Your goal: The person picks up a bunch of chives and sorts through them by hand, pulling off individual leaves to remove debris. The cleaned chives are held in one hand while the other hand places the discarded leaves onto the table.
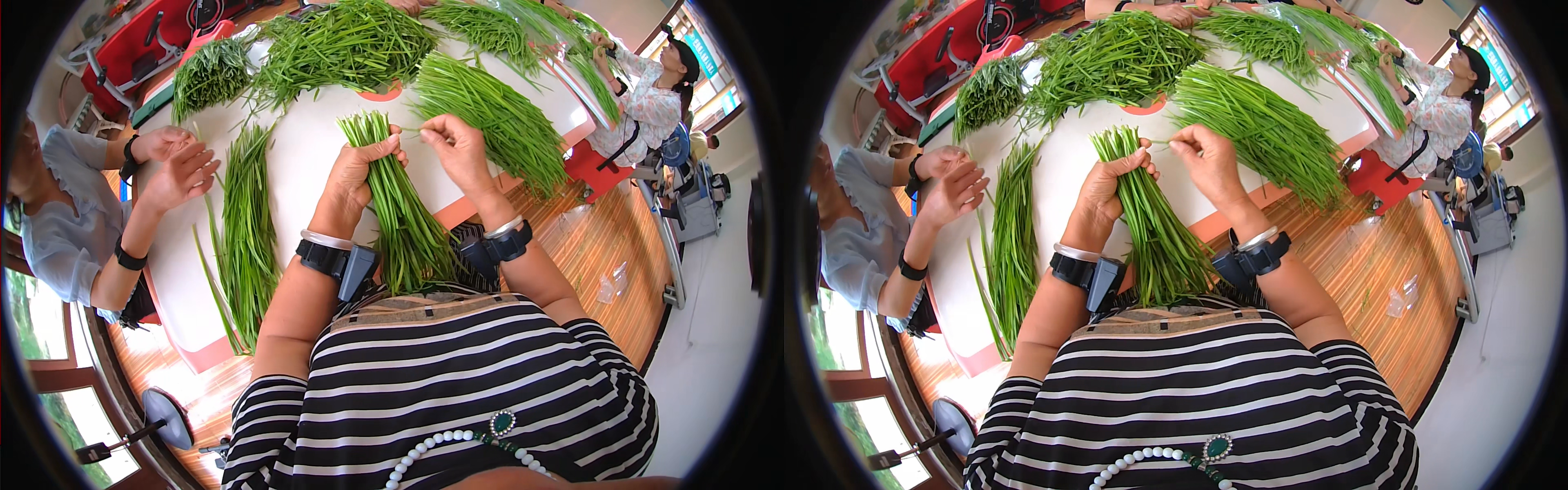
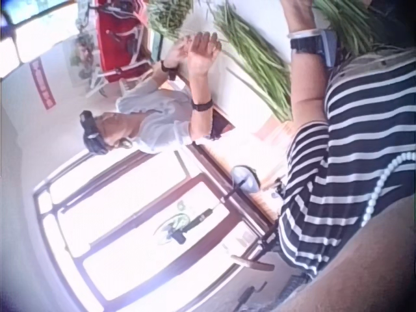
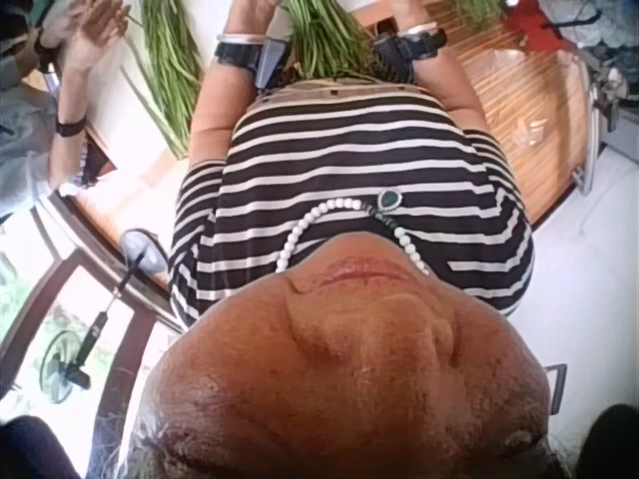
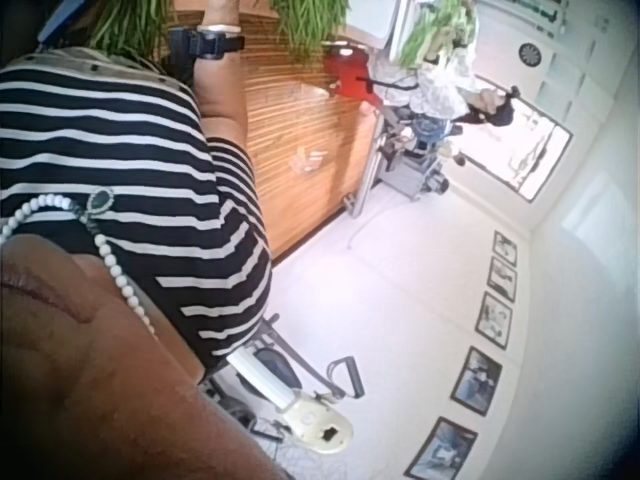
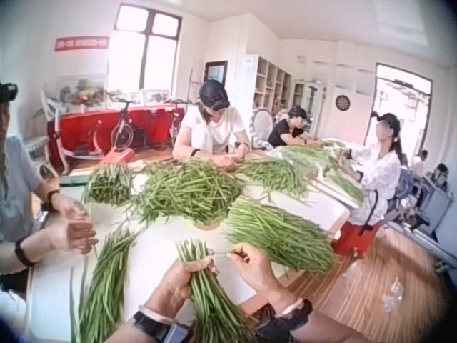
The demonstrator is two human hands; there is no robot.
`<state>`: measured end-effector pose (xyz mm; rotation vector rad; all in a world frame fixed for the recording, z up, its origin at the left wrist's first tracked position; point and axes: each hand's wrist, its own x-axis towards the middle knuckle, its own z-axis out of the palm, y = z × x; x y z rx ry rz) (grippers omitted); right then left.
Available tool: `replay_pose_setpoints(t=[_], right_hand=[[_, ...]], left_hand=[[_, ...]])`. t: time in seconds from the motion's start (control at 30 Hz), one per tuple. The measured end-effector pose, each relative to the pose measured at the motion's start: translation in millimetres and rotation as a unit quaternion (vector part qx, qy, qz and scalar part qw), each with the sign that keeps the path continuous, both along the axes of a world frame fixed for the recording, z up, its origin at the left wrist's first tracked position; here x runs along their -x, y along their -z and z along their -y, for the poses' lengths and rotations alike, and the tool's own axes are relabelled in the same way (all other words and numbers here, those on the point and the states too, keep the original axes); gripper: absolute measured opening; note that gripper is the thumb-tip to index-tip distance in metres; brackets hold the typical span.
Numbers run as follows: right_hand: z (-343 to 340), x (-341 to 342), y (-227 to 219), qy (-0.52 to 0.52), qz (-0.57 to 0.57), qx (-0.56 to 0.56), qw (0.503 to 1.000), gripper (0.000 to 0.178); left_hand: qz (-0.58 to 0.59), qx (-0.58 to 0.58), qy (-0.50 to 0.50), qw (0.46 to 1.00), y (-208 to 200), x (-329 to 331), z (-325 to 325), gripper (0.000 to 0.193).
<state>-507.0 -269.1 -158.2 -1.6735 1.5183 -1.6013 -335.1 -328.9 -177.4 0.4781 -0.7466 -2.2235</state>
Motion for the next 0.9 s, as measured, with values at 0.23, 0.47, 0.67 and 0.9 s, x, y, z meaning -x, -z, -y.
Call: replay_pose_setpoints(t=[0.23,0.47,0.67,0.9], right_hand=[[-3.2,-20.5,6.1,-0.082,0.056,-0.016,0.995,0.005],[-13.6,-2.5,-0.5,-0.056,-0.084,-0.057,0.993,0.010],[-31.2,53.9,-4.1,0.012,-0.068,-0.139,0.988,0.010],[-47.4,82.0,-12.6,0.043,0.020,-0.095,0.994,0.008]], left_hand=[[0.021,-0.020,-0.026,0.999,-3.2,1.7,-4.7,0.014],[0.016,-0.012,0.013,1.000,7.8,-5.8,7.3,0.014],[-0.047,-0.020,0.001,0.999,10.8,-17.9,22.1,0.016],[-0.132,-0.019,0.029,0.991,14.4,-20.6,24.9,0.021]])
